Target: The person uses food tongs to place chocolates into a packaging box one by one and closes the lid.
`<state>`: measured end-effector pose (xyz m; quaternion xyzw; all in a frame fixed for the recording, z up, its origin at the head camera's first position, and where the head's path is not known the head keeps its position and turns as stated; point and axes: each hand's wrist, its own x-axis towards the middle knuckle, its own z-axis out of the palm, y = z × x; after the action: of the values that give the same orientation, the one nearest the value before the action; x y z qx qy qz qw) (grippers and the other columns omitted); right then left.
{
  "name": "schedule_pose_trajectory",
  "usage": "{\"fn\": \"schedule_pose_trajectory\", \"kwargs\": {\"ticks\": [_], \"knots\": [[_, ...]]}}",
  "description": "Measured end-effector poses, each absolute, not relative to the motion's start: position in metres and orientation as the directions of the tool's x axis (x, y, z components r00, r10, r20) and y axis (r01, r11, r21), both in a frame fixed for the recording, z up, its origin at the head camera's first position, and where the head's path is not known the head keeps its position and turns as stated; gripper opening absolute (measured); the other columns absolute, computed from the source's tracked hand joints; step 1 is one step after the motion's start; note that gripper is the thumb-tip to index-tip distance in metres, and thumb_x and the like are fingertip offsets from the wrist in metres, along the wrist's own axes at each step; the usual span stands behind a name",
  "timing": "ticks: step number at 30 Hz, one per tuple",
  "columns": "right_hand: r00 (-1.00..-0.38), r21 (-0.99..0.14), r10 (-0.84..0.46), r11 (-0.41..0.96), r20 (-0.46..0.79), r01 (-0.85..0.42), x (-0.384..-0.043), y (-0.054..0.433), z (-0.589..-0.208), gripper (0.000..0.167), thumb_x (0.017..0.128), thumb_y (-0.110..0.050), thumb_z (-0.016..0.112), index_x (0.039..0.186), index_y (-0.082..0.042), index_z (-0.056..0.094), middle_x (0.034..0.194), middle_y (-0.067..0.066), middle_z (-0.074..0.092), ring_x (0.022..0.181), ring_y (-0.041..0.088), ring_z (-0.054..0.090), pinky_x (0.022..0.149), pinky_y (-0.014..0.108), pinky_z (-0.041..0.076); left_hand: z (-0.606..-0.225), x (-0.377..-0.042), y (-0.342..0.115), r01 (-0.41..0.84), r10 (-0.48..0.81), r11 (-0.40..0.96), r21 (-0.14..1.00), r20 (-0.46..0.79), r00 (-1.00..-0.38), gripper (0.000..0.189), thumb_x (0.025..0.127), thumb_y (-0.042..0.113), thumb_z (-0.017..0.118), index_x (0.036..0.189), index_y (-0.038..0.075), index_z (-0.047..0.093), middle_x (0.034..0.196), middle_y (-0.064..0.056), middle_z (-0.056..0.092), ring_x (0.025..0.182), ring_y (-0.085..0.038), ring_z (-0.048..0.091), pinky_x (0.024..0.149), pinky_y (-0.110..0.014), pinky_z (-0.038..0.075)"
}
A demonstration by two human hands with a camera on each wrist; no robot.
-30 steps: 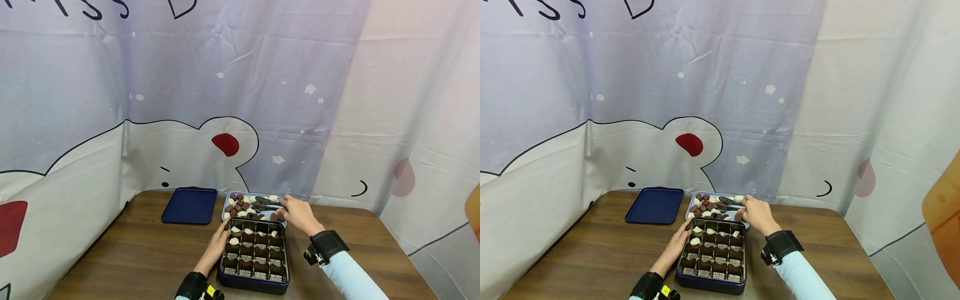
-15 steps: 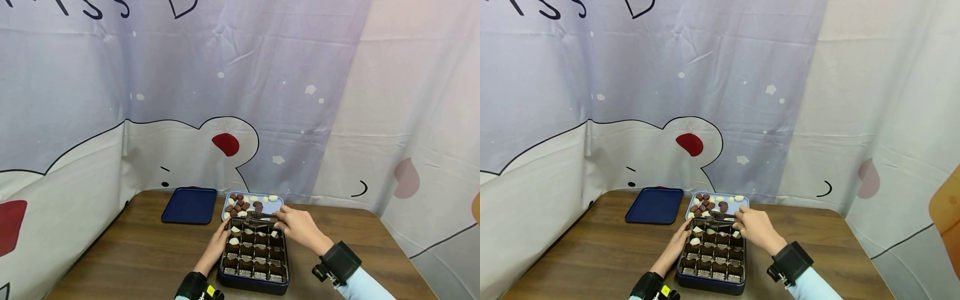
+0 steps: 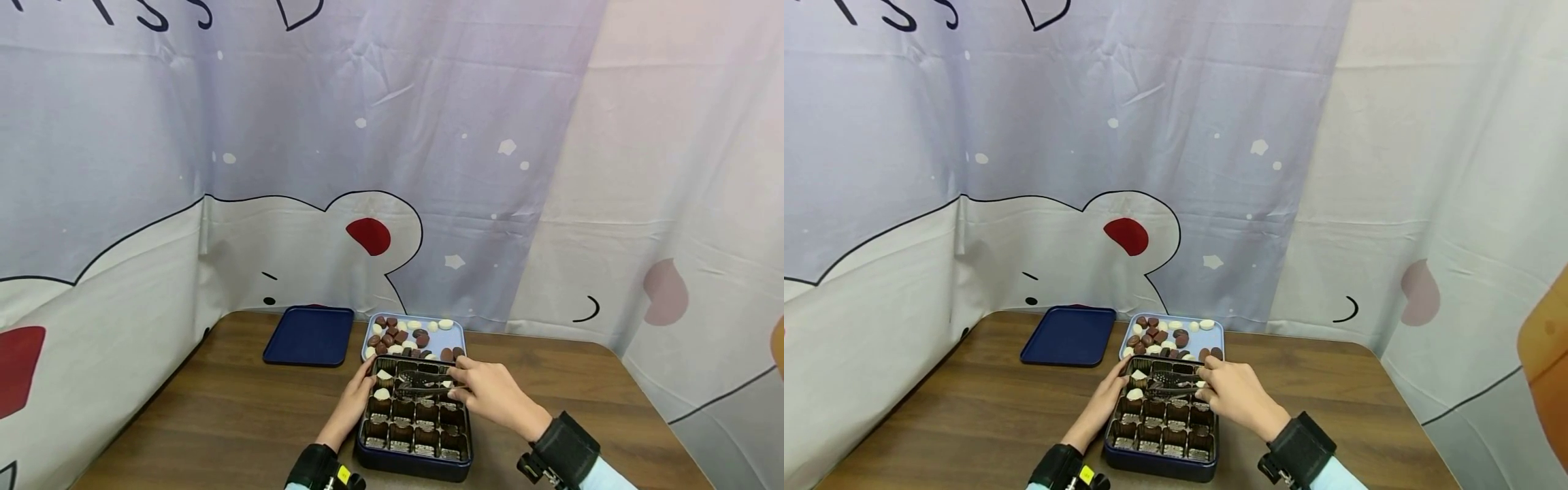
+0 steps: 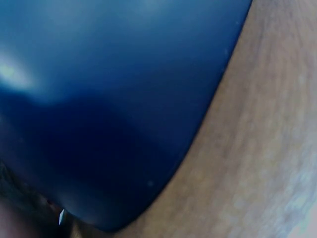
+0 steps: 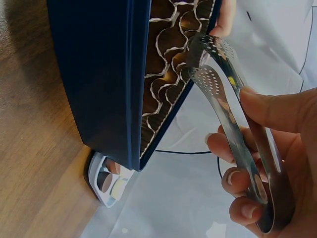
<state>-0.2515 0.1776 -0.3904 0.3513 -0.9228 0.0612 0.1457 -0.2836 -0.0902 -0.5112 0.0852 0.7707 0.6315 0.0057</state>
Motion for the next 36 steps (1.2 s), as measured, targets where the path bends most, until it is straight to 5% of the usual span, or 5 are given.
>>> {"fn": "schedule_pose_trajectory", "kwargs": {"ticks": [15, 25, 36], "knots": [[-0.797, -0.045, -0.436, 0.867, 0.417, -0.497, -0.277, 0.198, -0.375, 0.031, 0.082, -0.028, 0.072, 0.107, -0.009, 0.072, 0.074, -0.009, 0.043, 0.055, 0.002, 0.035, 0.046, 0.02, 0.029, -0.509, -0.284, -0.09, 0.131, 0.144, 0.19, 0.973, 0.105, -0.984, 0.051, 0.103, 0.021, 0.033, 0.153, 0.015, 0.022, 0.153, -0.025, 0.025, 0.138, -0.045, 0.027, 0.104, -0.064, 0.027], [-0.914, -0.063, -0.299, 0.943, 0.274, -0.327, -0.299, 0.228, -0.386, 0.034, 0.086, -0.025, 0.068, 0.112, -0.003, 0.069, 0.082, 0.003, 0.054, 0.061, 0.014, 0.049, 0.05, 0.028, 0.036, -0.513, -0.285, -0.089, 0.138, 0.139, 0.186, 0.973, 0.113, -0.984, 0.051, 0.103, 0.021, 0.033, 0.153, 0.014, 0.023, 0.153, -0.026, 0.024, 0.137, -0.045, 0.029, 0.104, -0.064, 0.028], [-0.895, 0.019, -0.334, 0.939, 0.296, -0.344, -0.313, 0.234, -0.411, 0.024, 0.078, -0.021, 0.074, 0.098, -0.008, 0.073, 0.077, 0.0, 0.052, 0.063, 0.021, 0.059, 0.051, 0.037, 0.044, -0.51, -0.284, -0.089, 0.144, 0.131, 0.186, 0.972, 0.12, -0.984, 0.051, 0.103, 0.018, 0.035, 0.152, 0.016, 0.025, 0.155, -0.023, 0.022, 0.14, -0.044, 0.022, 0.106, -0.064, 0.025]]}}
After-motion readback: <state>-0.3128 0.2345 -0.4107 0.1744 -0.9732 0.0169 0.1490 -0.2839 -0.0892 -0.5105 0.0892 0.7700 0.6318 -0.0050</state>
